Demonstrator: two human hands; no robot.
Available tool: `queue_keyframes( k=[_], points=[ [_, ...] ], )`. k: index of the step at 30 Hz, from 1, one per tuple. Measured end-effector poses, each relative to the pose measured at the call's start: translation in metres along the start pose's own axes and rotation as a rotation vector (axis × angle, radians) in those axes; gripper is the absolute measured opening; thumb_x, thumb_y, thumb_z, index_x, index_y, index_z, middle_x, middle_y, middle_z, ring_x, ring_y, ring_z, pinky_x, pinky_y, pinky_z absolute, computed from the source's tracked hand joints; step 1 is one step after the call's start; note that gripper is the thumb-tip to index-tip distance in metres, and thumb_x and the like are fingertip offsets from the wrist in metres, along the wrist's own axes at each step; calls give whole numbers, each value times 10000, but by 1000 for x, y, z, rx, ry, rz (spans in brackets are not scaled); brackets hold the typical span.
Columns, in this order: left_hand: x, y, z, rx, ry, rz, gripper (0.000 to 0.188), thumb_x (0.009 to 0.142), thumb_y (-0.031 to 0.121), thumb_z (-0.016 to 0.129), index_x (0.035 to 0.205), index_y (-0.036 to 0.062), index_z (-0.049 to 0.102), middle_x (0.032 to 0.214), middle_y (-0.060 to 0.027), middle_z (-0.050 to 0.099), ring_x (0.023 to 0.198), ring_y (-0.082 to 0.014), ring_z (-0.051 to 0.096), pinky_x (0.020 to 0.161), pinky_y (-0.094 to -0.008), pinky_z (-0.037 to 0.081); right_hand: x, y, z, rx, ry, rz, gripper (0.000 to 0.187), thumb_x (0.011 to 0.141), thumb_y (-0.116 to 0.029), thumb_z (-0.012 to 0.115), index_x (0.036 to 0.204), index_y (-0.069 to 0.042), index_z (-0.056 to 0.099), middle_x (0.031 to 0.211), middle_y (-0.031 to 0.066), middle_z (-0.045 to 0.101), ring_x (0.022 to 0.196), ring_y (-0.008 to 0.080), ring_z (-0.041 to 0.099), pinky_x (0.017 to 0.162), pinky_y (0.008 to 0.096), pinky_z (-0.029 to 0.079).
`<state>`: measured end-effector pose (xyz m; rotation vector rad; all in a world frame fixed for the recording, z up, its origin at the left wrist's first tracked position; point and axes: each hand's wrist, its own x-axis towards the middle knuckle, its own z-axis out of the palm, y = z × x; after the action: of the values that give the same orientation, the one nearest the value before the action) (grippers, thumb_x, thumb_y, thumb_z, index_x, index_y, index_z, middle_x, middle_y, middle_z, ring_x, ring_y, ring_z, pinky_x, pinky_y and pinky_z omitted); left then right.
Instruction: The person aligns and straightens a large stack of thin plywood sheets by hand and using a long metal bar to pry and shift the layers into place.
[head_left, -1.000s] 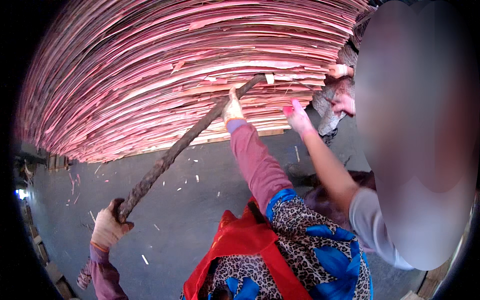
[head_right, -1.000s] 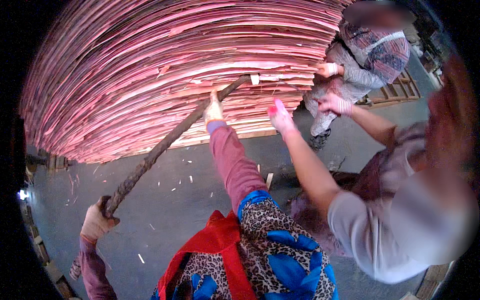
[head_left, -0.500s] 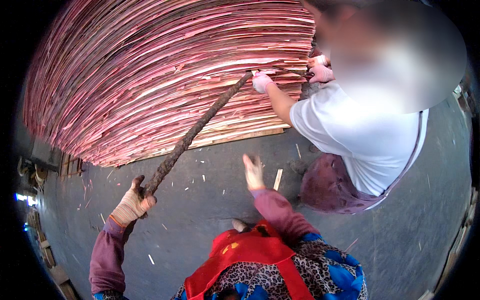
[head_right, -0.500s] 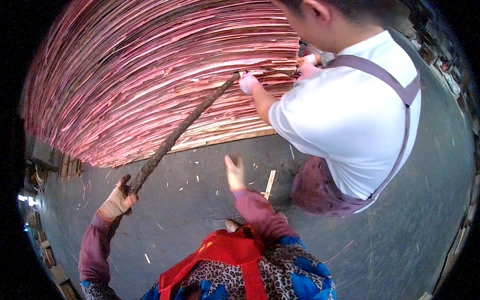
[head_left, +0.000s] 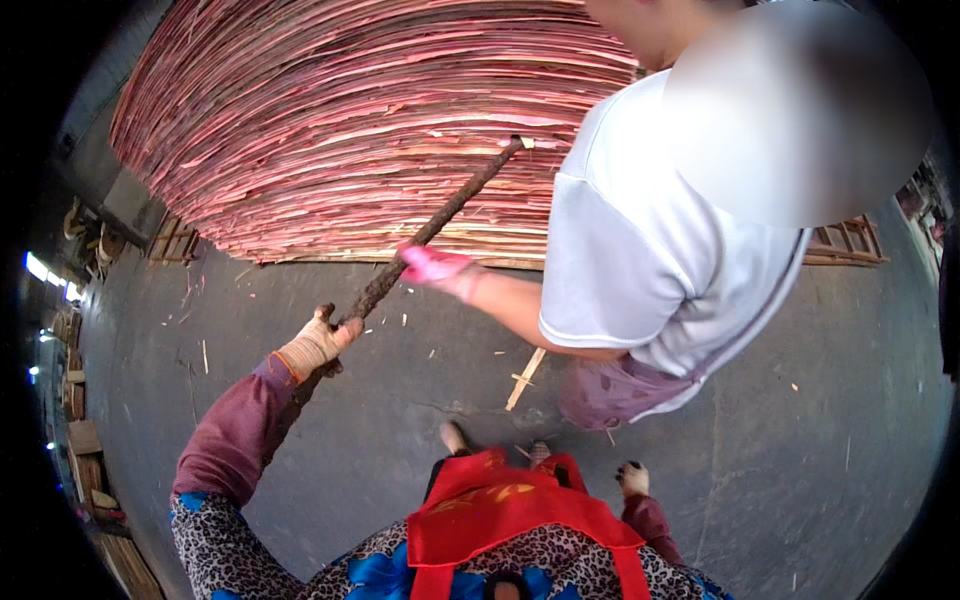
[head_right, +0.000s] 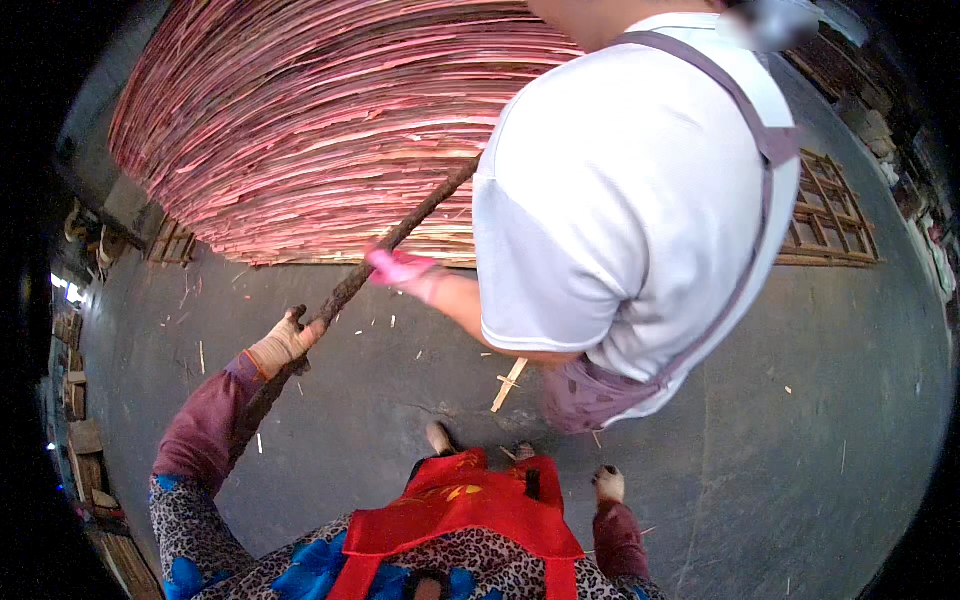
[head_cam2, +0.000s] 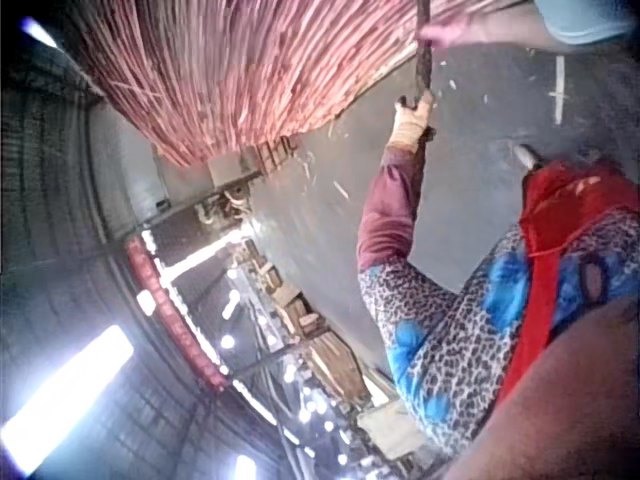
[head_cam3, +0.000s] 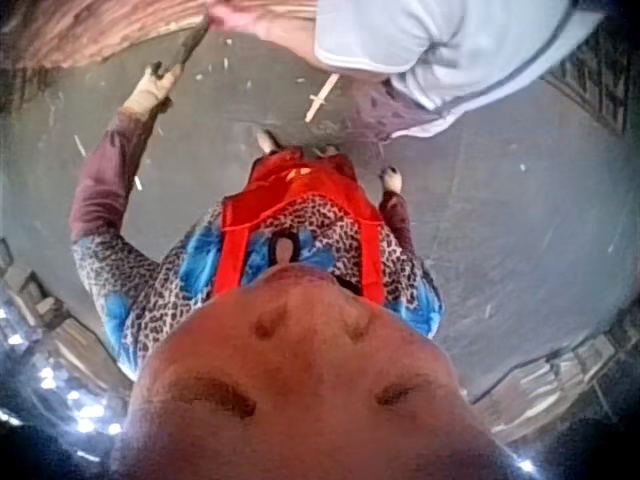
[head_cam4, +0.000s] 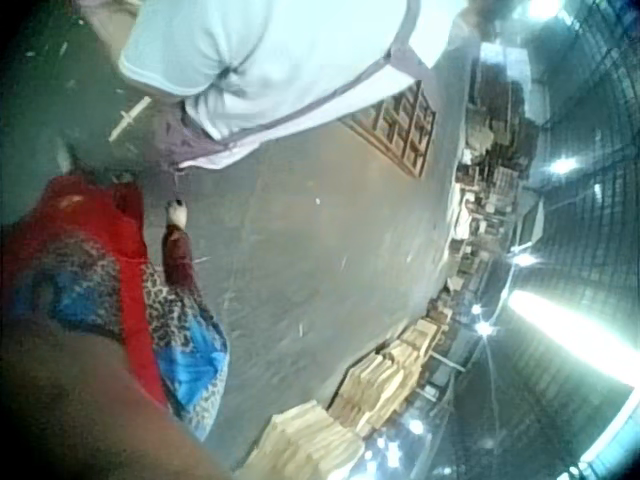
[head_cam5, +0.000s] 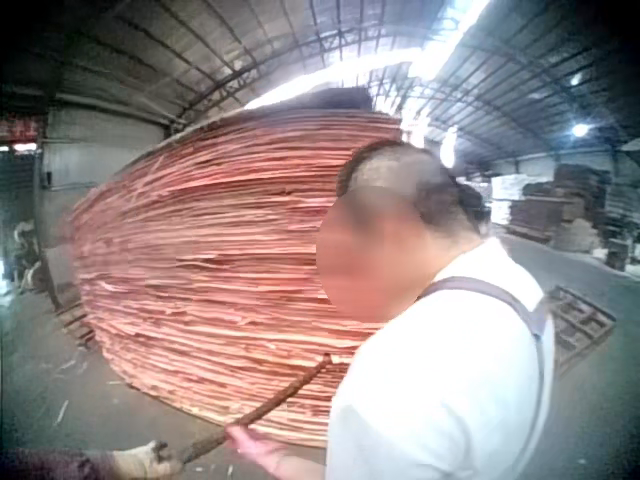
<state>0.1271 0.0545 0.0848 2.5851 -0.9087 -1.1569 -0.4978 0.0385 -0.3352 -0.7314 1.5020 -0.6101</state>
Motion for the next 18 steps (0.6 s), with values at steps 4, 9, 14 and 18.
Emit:
queue_keyframes(
  k=[4,9,14,18],
  points=[
    [9,66,-26,-347,32,90,916,819,651,510,1446,92,144,1267,-180,492,950,-338,588,745,-505,484,29,130,-142,-600,74,-236,117,854,-155,513,859,-59,581,685,70,596,566,201,596,479,339,485],
    [29,-33,-149,-562,595,-32,881,849,675,424,1463,80,209,1391,-189,377,1093,-319,504,787,-454,422,-74,92,-121,25,236,162,157,847,-196,527,857,-47,575,691,89,607,503,235,589,419,360,435],
    [-85,94,-117,-1388,633,715,822,881,645,419,1475,122,196,1484,-125,295,1321,-251,355,1109,-438,210,-87,165,-154,103,-20,116,159,849,-182,521,876,-41,588,718,125,637,532,266,607,442,389,455],
    [-156,15,-98,-970,773,946,580,952,460,446,1412,134,311,1406,-87,388,1238,-184,420,1039,-360,301,-61,214,-191,-352,-17,47,256,883,-283,481,793,-88,621,650,106,618,577,251,625,530,388,501]
  ],
)
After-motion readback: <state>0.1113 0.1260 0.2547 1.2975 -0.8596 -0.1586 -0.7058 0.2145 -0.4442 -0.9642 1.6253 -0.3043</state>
